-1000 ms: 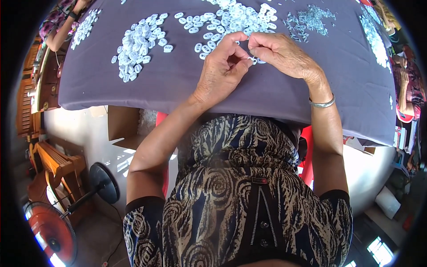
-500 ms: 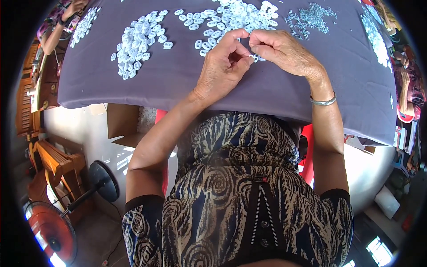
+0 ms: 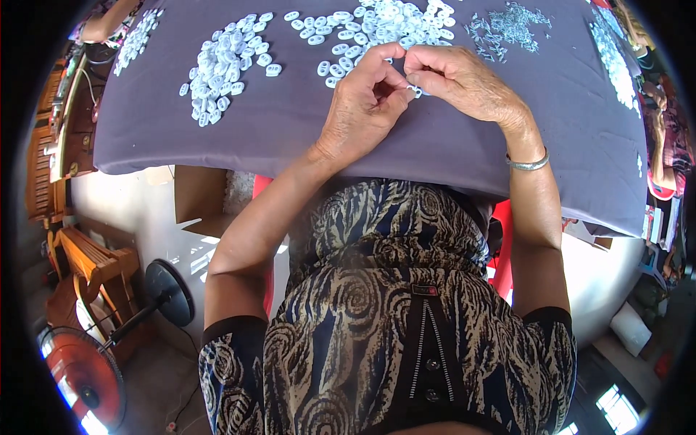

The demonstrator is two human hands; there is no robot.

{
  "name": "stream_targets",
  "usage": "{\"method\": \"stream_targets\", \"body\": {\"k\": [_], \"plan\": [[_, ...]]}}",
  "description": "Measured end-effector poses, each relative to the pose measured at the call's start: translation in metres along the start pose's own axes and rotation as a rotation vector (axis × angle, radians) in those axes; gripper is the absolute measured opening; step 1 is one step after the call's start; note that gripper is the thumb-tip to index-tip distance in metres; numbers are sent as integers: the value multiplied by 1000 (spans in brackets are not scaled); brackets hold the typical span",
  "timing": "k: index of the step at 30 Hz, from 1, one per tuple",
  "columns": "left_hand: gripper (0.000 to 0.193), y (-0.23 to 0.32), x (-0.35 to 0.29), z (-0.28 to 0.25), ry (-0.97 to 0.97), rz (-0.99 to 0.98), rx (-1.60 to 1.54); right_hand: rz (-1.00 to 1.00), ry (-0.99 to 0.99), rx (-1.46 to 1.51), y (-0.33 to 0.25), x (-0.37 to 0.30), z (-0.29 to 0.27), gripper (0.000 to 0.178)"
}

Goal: Manually assembling small black seals onto white plastic components at a workshop table.

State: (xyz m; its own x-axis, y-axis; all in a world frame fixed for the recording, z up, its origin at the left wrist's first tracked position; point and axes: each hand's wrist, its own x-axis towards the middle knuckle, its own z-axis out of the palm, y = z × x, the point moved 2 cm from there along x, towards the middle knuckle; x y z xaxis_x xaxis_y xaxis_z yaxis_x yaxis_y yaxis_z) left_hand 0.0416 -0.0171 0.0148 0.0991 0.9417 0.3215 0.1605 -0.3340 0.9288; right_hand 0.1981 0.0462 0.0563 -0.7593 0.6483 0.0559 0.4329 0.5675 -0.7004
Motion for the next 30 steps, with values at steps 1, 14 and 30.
{"method": "stream_targets", "body": {"k": [1,14,30], "plan": [[44,0,0,0,3,-5,4,-4,7,7,-1,0,0,10],[41,-5,2,-2,28,-14,-40,-25,60,113,6,2,5,17],[47,-6,1,0,79,-18,11,32,40,68,4,4,2,21]]}}
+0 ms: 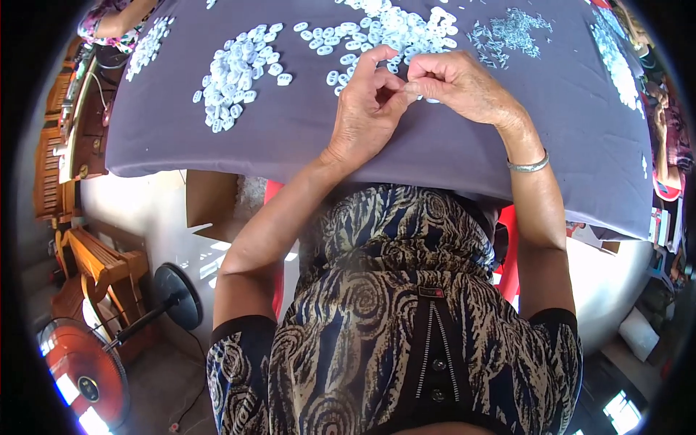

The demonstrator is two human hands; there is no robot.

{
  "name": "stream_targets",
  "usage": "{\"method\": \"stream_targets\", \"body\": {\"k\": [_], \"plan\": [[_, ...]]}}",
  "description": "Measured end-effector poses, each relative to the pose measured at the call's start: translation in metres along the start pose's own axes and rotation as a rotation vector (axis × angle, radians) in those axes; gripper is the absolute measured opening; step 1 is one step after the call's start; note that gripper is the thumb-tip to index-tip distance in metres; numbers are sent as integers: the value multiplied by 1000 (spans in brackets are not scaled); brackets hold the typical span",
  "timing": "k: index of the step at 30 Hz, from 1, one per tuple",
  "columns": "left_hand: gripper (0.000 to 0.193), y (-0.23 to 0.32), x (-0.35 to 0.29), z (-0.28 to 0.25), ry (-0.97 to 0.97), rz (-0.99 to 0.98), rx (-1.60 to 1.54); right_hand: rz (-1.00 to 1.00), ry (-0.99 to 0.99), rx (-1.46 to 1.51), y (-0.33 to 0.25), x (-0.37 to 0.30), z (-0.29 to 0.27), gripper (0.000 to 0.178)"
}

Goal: Manually assembling small black seals onto white plastic components at a workshop table.

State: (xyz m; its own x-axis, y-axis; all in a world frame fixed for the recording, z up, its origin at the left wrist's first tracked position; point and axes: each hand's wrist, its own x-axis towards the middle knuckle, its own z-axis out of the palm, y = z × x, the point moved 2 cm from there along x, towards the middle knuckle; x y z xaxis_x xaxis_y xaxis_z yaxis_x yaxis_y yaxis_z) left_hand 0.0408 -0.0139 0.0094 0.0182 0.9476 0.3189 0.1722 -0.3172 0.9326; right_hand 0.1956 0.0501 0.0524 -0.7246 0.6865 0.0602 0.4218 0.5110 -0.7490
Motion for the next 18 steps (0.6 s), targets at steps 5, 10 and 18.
{"method": "stream_targets", "body": {"k": [5,10,18], "plan": [[47,5,1,0,-18,-34,-43,96,4,87,-3,-3,-5,23],[45,5,2,-1,-19,-41,-97,206,43,224,-4,-5,-13,24],[42,6,2,-4,25,-34,-111,30,-84,250,4,-7,-8,12]]}}
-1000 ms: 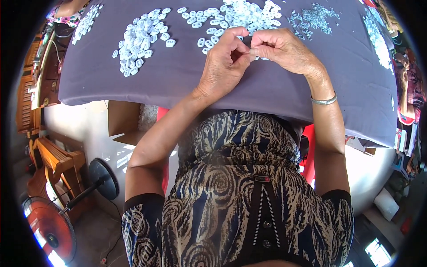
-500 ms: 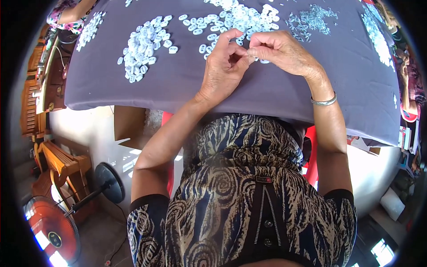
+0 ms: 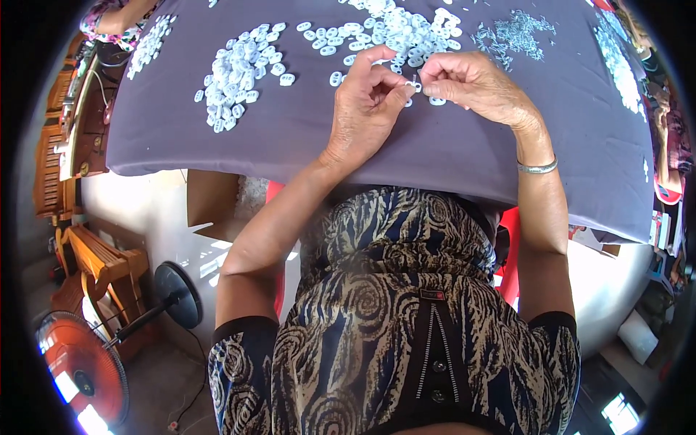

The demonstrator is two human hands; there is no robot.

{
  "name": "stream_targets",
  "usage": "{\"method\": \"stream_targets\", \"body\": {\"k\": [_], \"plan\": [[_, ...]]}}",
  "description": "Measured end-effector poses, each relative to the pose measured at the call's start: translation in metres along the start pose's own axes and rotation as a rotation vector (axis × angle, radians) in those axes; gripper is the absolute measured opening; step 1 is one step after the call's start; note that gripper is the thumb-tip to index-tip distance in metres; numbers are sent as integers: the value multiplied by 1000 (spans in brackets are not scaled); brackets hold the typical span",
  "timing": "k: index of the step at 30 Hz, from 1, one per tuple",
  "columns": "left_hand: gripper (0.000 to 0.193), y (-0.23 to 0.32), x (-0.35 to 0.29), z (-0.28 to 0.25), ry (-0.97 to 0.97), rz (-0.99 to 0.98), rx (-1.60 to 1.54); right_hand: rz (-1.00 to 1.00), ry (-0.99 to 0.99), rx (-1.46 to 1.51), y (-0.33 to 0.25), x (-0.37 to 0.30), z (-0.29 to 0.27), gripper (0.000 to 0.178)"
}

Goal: Manually assembling small black seals onto white plastic components at a workshop table.

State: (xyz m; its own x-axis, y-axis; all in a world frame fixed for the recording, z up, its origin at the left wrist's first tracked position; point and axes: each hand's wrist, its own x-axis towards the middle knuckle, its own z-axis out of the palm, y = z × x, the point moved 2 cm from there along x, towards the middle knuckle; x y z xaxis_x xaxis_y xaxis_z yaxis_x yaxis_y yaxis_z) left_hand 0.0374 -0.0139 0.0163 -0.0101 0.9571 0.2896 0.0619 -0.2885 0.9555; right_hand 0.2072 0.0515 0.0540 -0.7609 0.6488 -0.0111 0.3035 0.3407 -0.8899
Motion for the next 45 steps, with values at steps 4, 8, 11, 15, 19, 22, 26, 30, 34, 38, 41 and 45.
{"method": "stream_targets", "body": {"k": [4,8,11,15,19,22,26,30,34,38,41,45], "plan": [[40,0,0,0,19,-3,-5,-70,39,9,5,5,5,7],[39,3,0,-3,11,-5,25,-41,66,-17,-3,5,8,6],[39,3,1,-3,0,-14,-15,-52,81,-31,-1,6,6,6],[37,5,1,-4,-24,-27,-73,-19,75,-18,-2,5,5,6],[34,7,3,-6,-36,-35,-69,-5,67,-26,0,6,6,5],[35,5,3,-6,-41,31,-46,-4,66,-19,-1,6,5,5],[37,1,4,-4,-46,65,-17,-14,66,-24,0,6,6,4],[37,2,2,-5,-23,41,8,-26,72,-24,-3,5,10,4],[34,-3,0,-6,-7,49,-26,-37,59,20,-2,5,14,4],[33,-2,4,-10,4,50,-40,2,118,20,-4,1,-1,5],[33,0,9,-18,23,125,5,26,193,-61,10,-2,-17,5],[34,-4,14,-29,88,148,64,-31,198,-45,20,-5,-28,3]]}}
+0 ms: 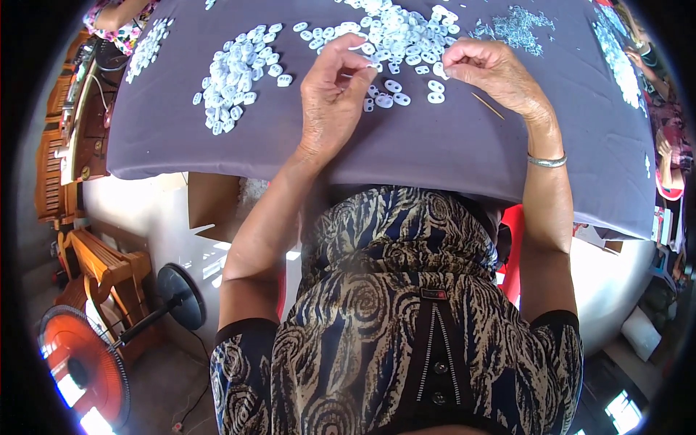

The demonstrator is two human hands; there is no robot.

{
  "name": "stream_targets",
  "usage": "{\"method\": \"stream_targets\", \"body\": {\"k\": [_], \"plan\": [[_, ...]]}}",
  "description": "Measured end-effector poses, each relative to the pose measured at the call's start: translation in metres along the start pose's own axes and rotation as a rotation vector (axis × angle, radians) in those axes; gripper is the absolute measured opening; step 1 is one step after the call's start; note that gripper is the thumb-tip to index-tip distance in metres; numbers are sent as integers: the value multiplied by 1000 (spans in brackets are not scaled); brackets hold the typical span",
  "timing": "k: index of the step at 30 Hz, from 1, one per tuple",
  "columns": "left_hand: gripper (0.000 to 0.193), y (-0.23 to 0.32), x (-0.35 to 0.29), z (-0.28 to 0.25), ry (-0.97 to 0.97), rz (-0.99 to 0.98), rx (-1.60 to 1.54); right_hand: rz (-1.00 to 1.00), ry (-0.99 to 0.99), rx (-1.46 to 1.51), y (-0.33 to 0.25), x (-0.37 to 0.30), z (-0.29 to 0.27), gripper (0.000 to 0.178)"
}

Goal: Manually assembling small black seals onto white plastic components at a workshop table.

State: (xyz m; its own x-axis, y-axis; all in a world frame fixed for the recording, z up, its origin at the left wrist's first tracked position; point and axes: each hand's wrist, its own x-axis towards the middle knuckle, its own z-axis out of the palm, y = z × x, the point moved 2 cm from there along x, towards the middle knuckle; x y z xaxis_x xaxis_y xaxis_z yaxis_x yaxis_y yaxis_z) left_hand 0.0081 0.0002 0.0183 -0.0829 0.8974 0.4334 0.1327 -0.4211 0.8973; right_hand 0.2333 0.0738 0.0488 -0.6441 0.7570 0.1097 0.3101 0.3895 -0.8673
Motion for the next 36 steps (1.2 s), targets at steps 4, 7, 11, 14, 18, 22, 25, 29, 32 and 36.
{"method": "stream_targets", "body": {"k": [4,7,11,14,18,22,25,29,32,36], "plan": [[34,-6,-1,-7,53,0,62,38,-90,-92,5,0,5,2],[34,-5,-5,-6,53,24,73,19,-80,-185,5,-1,11,3],[34,-7,-8,-8,52,23,57,21,-25,-343,1,-3,15,8],[34,-7,-8,-8,55,17,49,-26,6,-360,-3,-3,16,11],[34,-8,-6,-9,48,14,63,23,8,-384,-6,-1,19,13],[33,-8,-1,-4,68,8,66,-17,20,-518,-8,4,26,17],[33,-7,3,-2,39,17,50,-112,50,-697,-16,4,28,18],[31,0,-1,4,80,25,80,-163,64,-708,-8,-5,24,13],[23,-7,-6,-11,82,90,244,-370,179,-588,-4,-10,35,13],[33,-9,-13,-8,73,-53,35,-469,279,-723,-16,-26,44,19]]}}
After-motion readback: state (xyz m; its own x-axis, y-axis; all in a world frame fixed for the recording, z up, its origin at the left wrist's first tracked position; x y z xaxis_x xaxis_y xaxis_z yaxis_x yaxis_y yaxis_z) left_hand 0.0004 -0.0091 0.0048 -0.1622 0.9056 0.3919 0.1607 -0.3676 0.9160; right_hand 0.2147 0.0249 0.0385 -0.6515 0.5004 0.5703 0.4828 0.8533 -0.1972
